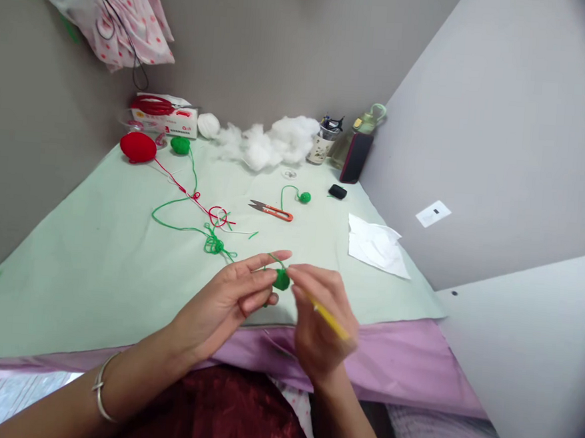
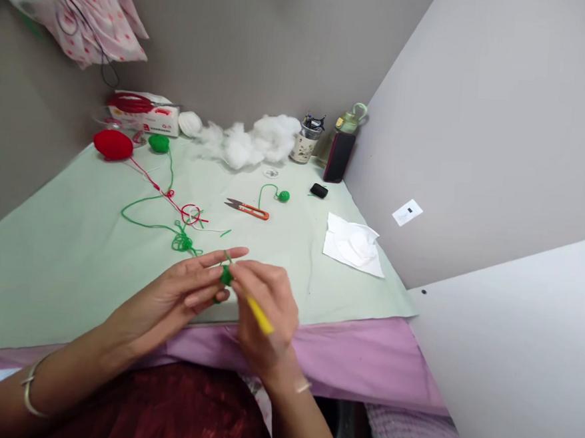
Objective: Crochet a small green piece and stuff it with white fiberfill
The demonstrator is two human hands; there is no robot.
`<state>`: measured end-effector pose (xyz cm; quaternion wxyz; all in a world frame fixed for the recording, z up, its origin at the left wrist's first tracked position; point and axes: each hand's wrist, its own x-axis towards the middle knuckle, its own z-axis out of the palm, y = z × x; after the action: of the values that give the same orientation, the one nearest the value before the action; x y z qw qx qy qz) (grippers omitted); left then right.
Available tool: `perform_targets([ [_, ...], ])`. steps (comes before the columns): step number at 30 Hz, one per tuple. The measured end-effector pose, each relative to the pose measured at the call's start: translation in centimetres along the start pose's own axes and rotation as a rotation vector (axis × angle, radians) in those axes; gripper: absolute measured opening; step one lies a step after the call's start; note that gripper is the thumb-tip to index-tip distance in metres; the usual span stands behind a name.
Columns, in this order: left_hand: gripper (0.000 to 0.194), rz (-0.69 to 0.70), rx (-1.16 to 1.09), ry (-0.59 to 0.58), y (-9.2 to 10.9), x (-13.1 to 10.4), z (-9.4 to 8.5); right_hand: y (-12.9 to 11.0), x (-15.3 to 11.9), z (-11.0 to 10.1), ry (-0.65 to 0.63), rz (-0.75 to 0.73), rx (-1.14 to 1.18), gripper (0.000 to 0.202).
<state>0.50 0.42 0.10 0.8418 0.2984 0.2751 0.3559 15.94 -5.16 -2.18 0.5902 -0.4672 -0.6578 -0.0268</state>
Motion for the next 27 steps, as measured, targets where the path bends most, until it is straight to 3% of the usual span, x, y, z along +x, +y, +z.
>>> perform_targets([
  [3, 0.029, 0.034, -0.042, 0.008, 0.31, -0.02, -0.05, 0.01, 0.82, -0.27, 0.085, 0.289, 0.306, 0.024],
  [6, 0.027, 0.085, 0.045, -0.002, 0.24, -0.25, 0.23, -0.08, 1.12, -0.14, 0.037, 0.419, 0.508, 0.02],
  [13, 0.026, 0.191, 0.186, 0.048, -0.21, -0.34, 0.15, -0.06, 0.61, 0.06, 0.009, 0.486, 0.548, 0.019],
  [20, 0.017, 0.155, 0.168, -0.007, -0.01, -0.37, -0.12, 0.3, 0.68, 0.21, 0.058, 0.558, 0.702, 0.017],
  [27, 0.02, 0.172, 0.252, 0.041, -0.17, -0.48, -0.25, -0.1, 1.0, 0.31, 0.059, 0.567, 0.758, 0.019],
])
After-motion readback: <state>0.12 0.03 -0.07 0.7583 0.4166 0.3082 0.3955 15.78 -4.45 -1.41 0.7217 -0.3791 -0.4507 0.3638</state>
